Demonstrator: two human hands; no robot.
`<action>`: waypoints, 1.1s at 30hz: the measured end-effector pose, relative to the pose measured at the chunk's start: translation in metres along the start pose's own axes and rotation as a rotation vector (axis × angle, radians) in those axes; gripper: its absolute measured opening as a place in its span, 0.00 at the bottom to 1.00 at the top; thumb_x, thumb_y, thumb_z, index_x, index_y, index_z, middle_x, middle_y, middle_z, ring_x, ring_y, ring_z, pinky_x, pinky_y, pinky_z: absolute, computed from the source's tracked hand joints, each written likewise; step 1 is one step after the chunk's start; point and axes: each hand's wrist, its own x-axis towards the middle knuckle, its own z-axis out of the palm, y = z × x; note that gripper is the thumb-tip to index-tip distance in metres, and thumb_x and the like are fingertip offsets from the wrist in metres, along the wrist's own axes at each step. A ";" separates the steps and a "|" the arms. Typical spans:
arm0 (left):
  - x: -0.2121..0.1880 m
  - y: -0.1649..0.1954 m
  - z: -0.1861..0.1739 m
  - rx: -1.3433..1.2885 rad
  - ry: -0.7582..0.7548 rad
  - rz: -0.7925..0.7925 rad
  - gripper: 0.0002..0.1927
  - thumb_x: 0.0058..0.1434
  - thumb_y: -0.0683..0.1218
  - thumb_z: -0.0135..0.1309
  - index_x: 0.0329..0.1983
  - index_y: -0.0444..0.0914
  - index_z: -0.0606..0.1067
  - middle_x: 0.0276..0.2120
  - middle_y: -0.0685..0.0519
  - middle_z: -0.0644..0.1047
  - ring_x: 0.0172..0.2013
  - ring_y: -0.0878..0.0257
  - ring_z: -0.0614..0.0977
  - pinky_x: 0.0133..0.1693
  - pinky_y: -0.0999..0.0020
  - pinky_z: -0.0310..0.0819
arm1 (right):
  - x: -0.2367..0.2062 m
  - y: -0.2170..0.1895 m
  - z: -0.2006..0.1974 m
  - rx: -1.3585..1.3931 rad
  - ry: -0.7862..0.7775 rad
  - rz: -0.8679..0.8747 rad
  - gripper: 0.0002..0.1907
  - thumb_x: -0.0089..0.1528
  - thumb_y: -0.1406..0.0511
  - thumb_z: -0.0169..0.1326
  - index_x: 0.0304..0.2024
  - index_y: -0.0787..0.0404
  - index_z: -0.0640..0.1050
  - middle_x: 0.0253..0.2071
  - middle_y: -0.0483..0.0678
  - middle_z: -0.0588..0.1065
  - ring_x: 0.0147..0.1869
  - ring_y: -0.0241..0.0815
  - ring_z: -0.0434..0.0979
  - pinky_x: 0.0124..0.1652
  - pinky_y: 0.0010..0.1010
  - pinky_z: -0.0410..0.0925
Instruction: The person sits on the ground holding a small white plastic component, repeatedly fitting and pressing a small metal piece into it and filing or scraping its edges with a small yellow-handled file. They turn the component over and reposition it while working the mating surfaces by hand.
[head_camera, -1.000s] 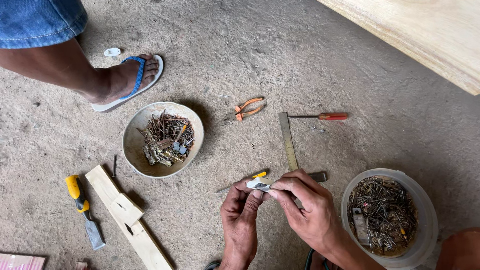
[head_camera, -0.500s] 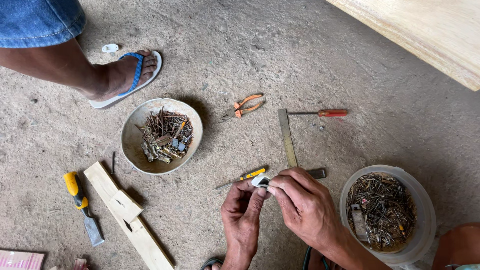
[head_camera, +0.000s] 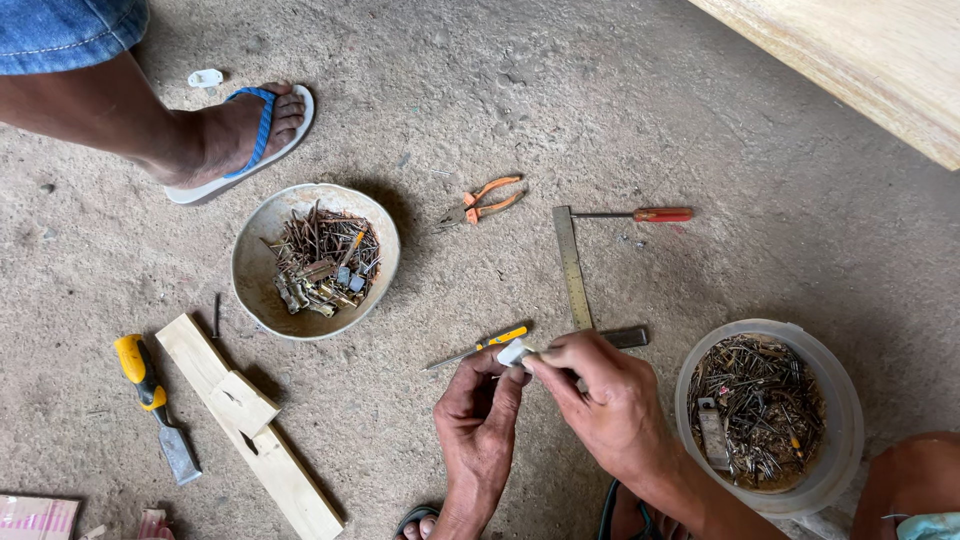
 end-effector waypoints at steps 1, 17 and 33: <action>0.001 0.001 0.000 -0.033 -0.013 0.031 0.06 0.67 0.39 0.59 0.46 0.34 0.80 0.33 0.53 0.80 0.33 0.68 0.75 0.35 0.71 0.70 | 0.001 0.005 0.002 0.007 -0.003 0.046 0.11 0.61 0.65 0.68 0.37 0.60 0.76 0.32 0.47 0.80 0.28 0.35 0.84 0.24 0.24 0.74; -0.004 0.020 0.014 -0.270 -0.078 -0.021 0.09 0.64 0.40 0.57 0.45 0.30 0.77 0.37 0.48 0.81 0.38 0.62 0.83 0.45 0.62 0.83 | -0.002 0.019 -0.003 0.906 -0.265 0.219 0.18 0.66 0.73 0.51 0.58 0.75 0.73 0.50 0.54 0.71 0.52 0.46 0.81 0.47 0.35 0.80; -0.001 0.012 0.012 -0.180 -0.109 0.081 0.07 0.64 0.39 0.60 0.42 0.32 0.75 0.32 0.50 0.81 0.33 0.66 0.79 0.36 0.70 0.75 | -0.009 0.046 0.006 0.895 -0.342 0.320 0.16 0.71 0.68 0.48 0.55 0.73 0.79 0.41 0.49 0.74 0.42 0.34 0.75 0.43 0.30 0.74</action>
